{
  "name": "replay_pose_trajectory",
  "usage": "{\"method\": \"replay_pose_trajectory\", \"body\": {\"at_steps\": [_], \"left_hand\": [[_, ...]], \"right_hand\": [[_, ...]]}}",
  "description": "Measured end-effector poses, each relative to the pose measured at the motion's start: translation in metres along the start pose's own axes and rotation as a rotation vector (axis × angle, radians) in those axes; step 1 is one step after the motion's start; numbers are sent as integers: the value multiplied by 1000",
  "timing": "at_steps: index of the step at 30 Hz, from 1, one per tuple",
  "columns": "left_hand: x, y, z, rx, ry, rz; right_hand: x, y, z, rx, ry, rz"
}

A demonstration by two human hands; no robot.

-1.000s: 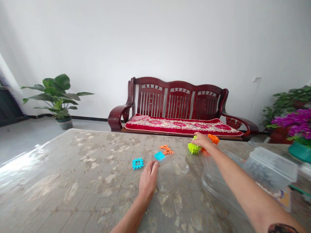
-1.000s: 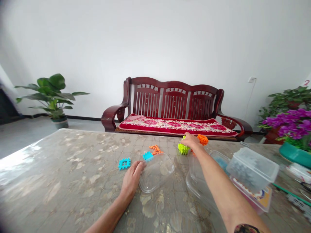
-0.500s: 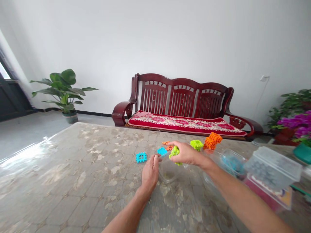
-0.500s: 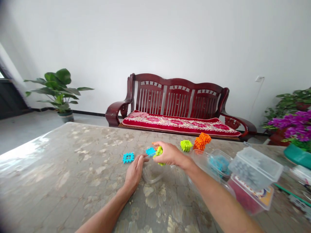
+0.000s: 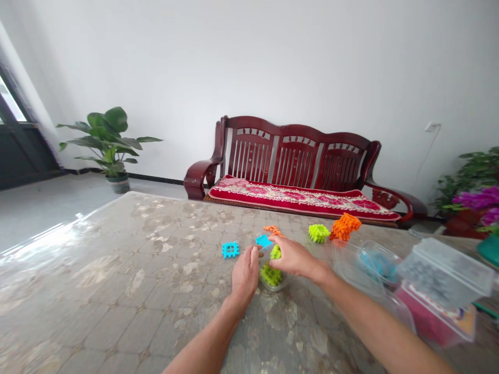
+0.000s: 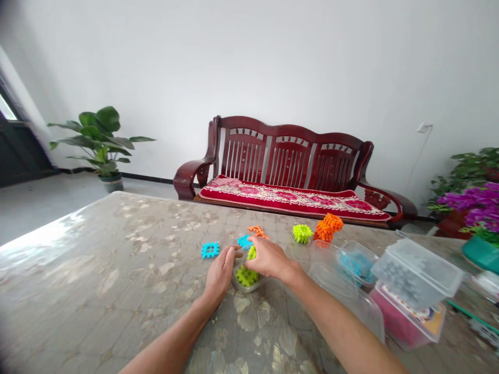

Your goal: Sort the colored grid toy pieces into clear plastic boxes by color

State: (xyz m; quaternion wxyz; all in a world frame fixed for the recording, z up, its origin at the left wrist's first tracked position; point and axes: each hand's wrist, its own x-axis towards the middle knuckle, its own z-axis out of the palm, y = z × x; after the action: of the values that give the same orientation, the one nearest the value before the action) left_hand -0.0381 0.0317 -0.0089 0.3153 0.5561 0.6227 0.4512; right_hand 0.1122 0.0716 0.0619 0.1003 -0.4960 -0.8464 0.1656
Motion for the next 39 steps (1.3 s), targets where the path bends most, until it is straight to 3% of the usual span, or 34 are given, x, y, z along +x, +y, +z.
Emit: {"method": "replay_pose_trajectory", "body": {"at_steps": [10,16,39], "left_hand": [[2,-4,2,45,5,22],[1,-2,1,58,-1,12],[2,1,2,149,-24,-1]], "right_hand": [[-3,16,-1,-48,-8,-4],[-5,22,-7,-180,67,33],[-10,28,-6,-386,16,26]]}}
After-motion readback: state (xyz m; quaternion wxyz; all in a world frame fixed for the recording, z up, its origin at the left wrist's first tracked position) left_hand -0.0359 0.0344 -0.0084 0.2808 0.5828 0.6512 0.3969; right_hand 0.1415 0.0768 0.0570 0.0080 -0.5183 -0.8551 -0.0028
